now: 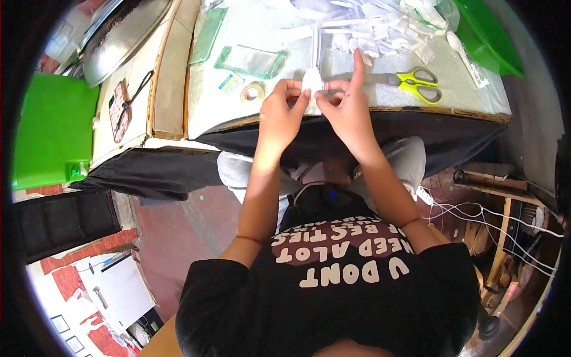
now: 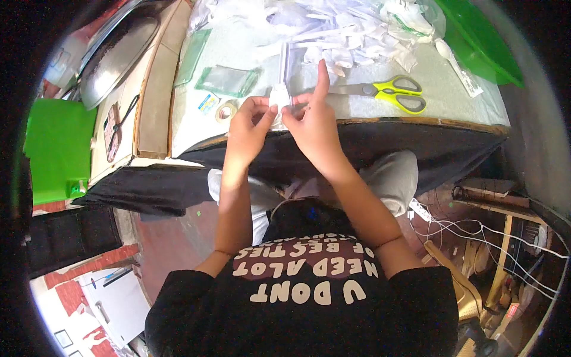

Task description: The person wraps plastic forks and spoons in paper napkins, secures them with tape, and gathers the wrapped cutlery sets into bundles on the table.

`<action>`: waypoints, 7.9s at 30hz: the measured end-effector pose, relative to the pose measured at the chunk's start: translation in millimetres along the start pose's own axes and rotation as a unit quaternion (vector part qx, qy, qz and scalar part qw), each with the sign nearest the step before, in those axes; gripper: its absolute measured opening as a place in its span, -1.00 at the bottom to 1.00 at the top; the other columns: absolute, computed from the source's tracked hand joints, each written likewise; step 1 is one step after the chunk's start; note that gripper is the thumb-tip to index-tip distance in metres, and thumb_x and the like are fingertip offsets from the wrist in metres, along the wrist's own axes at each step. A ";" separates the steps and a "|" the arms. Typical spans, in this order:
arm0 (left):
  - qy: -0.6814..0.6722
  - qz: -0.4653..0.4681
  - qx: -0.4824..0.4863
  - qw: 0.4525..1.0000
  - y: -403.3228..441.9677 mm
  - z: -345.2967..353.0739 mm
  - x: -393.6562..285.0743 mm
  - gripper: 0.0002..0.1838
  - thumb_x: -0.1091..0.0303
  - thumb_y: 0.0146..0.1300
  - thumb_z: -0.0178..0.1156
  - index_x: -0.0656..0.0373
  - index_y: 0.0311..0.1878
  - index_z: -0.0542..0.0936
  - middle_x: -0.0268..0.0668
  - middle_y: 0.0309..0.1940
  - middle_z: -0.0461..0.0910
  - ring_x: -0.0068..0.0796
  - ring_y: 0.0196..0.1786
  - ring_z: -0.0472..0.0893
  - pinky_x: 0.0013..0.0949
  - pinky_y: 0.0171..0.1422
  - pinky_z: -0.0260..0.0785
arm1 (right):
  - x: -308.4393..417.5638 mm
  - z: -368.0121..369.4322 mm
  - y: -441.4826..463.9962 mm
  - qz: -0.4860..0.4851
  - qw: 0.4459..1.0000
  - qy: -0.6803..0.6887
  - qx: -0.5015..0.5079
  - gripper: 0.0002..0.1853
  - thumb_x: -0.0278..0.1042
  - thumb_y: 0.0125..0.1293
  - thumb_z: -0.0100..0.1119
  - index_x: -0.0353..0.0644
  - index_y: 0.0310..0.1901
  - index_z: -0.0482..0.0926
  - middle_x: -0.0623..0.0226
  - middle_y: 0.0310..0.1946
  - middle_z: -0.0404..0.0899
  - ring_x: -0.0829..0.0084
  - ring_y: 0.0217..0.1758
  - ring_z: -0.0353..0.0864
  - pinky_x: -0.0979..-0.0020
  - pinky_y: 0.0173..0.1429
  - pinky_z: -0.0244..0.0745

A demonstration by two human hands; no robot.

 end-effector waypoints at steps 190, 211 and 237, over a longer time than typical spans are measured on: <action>0.152 0.286 0.114 0.939 -252.2 -21.6 26.4 -0.21 0.24 -0.58 0.42 -0.20 0.01 0.61 -0.56 -0.20 0.46 -0.44 -0.02 0.39 -0.23 0.09 0.18 | -10.7 -39.8 -208.2 -0.289 0.883 -0.135 0.345 -0.35 -0.06 -0.31 0.47 -0.05 -0.05 0.58 0.41 -0.17 0.63 0.38 -0.12 0.64 0.08 0.18 0.42; 0.047 0.381 0.148 0.912 -266.0 -17.2 30.8 -0.53 0.45 -0.23 0.34 -0.20 -0.13 0.68 -0.43 -0.27 0.37 -0.38 -0.13 0.45 -0.31 -0.02 0.35 | -1.5 -52.6 -220.4 -0.316 0.821 -0.118 0.461 -0.54 -0.32 0.00 0.24 0.09 0.03 0.59 0.60 -0.01 0.60 0.50 0.05 0.57 0.09 0.34 0.22; -0.100 0.199 0.279 0.934 -235.2 -50.0 38.2 -0.44 0.46 -0.27 0.49 0.32 -0.10 0.50 -0.02 -0.03 0.54 -0.06 0.05 0.57 -0.17 0.14 0.42 | -29.5 -58.5 -222.7 -0.138 0.903 -0.115 0.391 -0.73 -0.47 0.11 0.23 -0.11 -0.11 0.58 0.35 -0.02 0.58 0.27 0.03 0.53 0.27 0.09 0.34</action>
Point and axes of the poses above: each hand's wrist, its own y-axis towards the middle knuckle, its own z-axis out of the palm, x = y × z, the point moved 4 cm from there along y, towards the middle knuckle
